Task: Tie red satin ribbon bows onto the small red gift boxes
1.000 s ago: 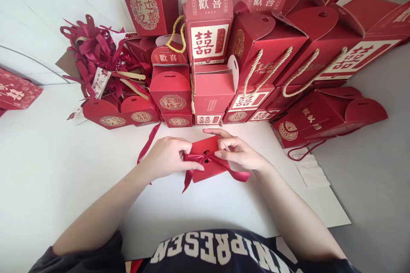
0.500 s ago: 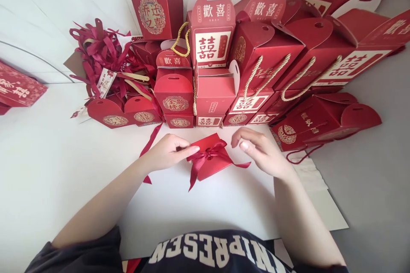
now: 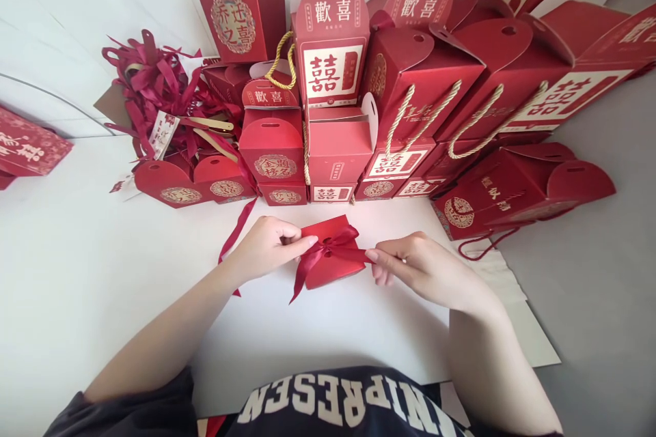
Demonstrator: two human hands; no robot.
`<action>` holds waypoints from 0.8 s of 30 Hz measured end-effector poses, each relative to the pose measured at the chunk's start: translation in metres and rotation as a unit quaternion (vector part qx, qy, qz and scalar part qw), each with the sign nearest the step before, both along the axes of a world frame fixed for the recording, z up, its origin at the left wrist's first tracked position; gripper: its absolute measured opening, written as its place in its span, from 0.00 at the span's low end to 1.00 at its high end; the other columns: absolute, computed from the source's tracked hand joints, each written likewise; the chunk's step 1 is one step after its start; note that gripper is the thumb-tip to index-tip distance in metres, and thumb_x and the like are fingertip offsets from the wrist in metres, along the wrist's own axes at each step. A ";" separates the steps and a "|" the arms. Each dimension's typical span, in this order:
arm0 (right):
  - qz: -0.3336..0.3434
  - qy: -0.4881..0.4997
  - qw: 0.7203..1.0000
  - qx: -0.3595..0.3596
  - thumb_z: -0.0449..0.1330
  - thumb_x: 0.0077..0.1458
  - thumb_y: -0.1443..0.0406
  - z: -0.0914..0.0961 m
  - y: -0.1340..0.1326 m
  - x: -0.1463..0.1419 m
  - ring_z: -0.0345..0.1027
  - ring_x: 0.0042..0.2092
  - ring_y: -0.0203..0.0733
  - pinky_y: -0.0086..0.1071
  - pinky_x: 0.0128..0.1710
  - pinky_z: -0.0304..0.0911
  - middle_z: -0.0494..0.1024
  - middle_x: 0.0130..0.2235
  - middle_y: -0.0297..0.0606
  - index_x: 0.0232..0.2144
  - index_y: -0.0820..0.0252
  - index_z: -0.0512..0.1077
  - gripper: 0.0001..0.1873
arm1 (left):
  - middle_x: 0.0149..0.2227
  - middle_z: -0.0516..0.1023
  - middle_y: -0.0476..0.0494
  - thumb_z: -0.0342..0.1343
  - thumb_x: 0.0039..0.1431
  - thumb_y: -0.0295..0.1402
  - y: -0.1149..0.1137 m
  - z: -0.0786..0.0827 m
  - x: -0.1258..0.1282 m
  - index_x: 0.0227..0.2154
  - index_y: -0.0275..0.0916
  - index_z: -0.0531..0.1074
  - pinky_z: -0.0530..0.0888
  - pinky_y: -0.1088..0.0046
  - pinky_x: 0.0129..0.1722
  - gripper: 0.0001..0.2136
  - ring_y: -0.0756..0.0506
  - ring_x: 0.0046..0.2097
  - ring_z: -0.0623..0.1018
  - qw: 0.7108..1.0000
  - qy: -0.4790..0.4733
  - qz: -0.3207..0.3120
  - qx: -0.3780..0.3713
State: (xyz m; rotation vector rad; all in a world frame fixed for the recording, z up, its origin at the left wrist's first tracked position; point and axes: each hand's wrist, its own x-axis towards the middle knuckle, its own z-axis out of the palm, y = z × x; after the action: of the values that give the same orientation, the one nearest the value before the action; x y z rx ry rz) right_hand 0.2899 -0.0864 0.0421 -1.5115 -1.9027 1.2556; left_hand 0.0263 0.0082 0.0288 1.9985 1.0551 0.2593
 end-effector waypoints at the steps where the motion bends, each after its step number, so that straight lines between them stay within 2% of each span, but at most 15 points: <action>1: 0.010 0.064 0.995 -0.072 0.49 0.66 0.51 -0.003 0.004 0.004 0.73 0.27 0.41 0.34 0.31 0.68 0.78 0.24 0.37 0.24 0.58 0.73 0.25 | 0.19 0.50 0.53 0.53 0.61 0.41 0.001 0.000 0.000 0.16 0.37 0.52 0.51 0.73 0.23 0.23 0.54 0.23 0.53 1.000 0.002 0.002 -0.004; 3: 0.029 0.138 0.972 -0.190 0.51 0.64 0.49 -0.011 0.013 0.011 0.72 0.23 0.39 0.33 0.28 0.68 0.77 0.22 0.38 0.22 0.60 0.72 0.27 | 0.19 0.47 0.53 0.53 0.61 0.41 0.002 -0.001 0.000 0.16 0.38 0.49 0.50 0.72 0.24 0.24 0.54 0.23 0.52 1.000 0.003 0.008 -0.005; 5: 0.056 0.151 0.953 -0.257 0.53 0.62 0.48 -0.019 0.020 0.017 0.70 0.20 0.38 0.32 0.25 0.67 0.77 0.20 0.38 0.21 0.61 0.72 0.27 | 0.20 0.45 0.53 0.52 0.61 0.41 0.003 -0.002 -0.001 0.17 0.38 0.46 0.49 0.72 0.24 0.24 0.54 0.23 0.50 1.000 0.004 0.017 0.002; 7: 0.092 0.142 0.943 -0.287 0.55 0.61 0.48 -0.026 0.024 0.023 0.70 0.20 0.38 0.32 0.26 0.67 0.77 0.21 0.38 0.22 0.62 0.73 0.27 | 0.20 0.45 0.53 0.51 0.62 0.41 0.004 -0.003 -0.001 0.18 0.38 0.46 0.50 0.73 0.24 0.24 0.54 0.23 0.51 1.000 0.003 0.017 0.011; 10: 0.126 0.123 0.949 -0.260 0.56 0.61 0.48 -0.031 0.027 0.031 0.74 0.27 0.39 0.32 0.30 0.69 0.79 0.26 0.40 0.26 0.63 0.75 0.25 | 0.19 0.51 0.55 0.57 0.58 0.46 0.005 -0.002 -0.003 0.18 0.38 0.52 0.52 0.75 0.23 0.24 0.54 0.23 0.53 1.000 0.013 -0.003 0.021; 12: 0.097 0.115 0.966 -0.209 0.56 0.61 0.50 -0.031 0.028 0.035 0.75 0.30 0.40 0.33 0.34 0.69 0.80 0.30 0.40 0.32 0.63 0.75 0.22 | 0.19 0.55 0.56 0.62 0.52 0.49 0.005 0.001 -0.005 0.20 0.38 0.57 0.54 0.76 0.23 0.24 0.54 0.23 0.56 0.999 0.031 -0.024 0.017; 15: -0.037 0.107 0.990 -0.086 0.53 0.64 0.51 -0.026 0.027 0.028 0.72 0.28 0.38 0.33 0.33 0.67 0.78 0.28 0.37 0.37 0.61 0.72 0.19 | 0.20 0.61 0.56 0.65 0.46 0.50 0.005 0.008 -0.006 0.23 0.38 0.61 0.58 0.77 0.23 0.23 0.53 0.24 0.61 0.997 0.044 -0.056 -0.012; 17: -0.127 0.086 0.986 0.066 0.53 0.65 0.53 -0.019 0.024 0.014 0.70 0.29 0.39 0.33 0.33 0.66 0.76 0.27 0.36 0.36 0.59 0.71 0.16 | 0.22 0.64 0.54 0.64 0.50 0.50 0.004 0.013 -0.006 0.24 0.38 0.63 0.60 0.77 0.24 0.21 0.53 0.25 0.64 0.996 0.035 -0.066 -0.047; 18: -0.149 0.057 0.974 0.161 0.55 0.64 0.55 -0.015 0.022 0.003 0.71 0.32 0.40 0.35 0.36 0.66 0.77 0.29 0.37 0.35 0.59 0.72 0.14 | 0.23 0.65 0.54 0.61 0.53 0.49 0.005 0.014 -0.005 0.25 0.38 0.63 0.61 0.77 0.24 0.20 0.52 0.25 0.65 0.995 0.026 -0.064 -0.071; 19: -0.132 0.026 0.960 0.247 0.57 0.63 0.57 -0.012 0.018 -0.008 0.71 0.35 0.41 0.37 0.39 0.66 0.78 0.33 0.39 0.34 0.58 0.73 0.12 | 0.23 0.66 0.53 0.57 0.57 0.49 0.005 0.014 -0.005 0.25 0.38 0.64 0.63 0.77 0.25 0.19 0.52 0.25 0.66 0.993 0.015 -0.060 -0.097; 20: -0.072 0.005 0.945 0.320 0.58 0.62 0.58 -0.009 0.014 -0.021 0.71 0.38 0.42 0.40 0.43 0.65 0.79 0.35 0.39 0.33 0.58 0.74 0.10 | 0.22 0.67 0.53 0.54 0.60 0.48 0.006 0.014 -0.004 0.25 0.38 0.64 0.64 0.77 0.26 0.18 0.52 0.25 0.67 0.991 0.001 -0.056 -0.120; 22: 0.048 -0.047 0.918 0.390 0.59 0.62 0.59 -0.009 0.005 -0.048 0.70 0.47 0.46 0.45 0.51 0.63 0.78 0.45 0.40 0.37 0.55 0.77 0.09 | 0.22 0.68 0.52 0.49 0.64 0.47 0.007 0.012 -0.004 0.25 0.38 0.64 0.66 0.76 0.27 0.18 0.51 0.25 0.69 0.986 -0.029 -0.053 -0.153; 24: 0.120 -0.095 0.885 0.439 0.57 0.63 0.58 -0.015 -0.004 -0.074 0.65 0.55 0.47 0.50 0.60 0.57 0.75 0.54 0.39 0.36 0.56 0.77 0.12 | 0.21 0.67 0.52 0.48 0.65 0.46 0.009 0.010 -0.005 0.24 0.37 0.64 0.66 0.76 0.26 0.19 0.52 0.25 0.68 0.985 -0.053 -0.048 -0.160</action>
State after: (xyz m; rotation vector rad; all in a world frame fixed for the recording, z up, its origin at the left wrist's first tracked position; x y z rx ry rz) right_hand 0.2164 -0.0902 0.0266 -0.9337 -2.3506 0.1904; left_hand 0.0216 0.0175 0.0385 1.7207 0.8709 0.1333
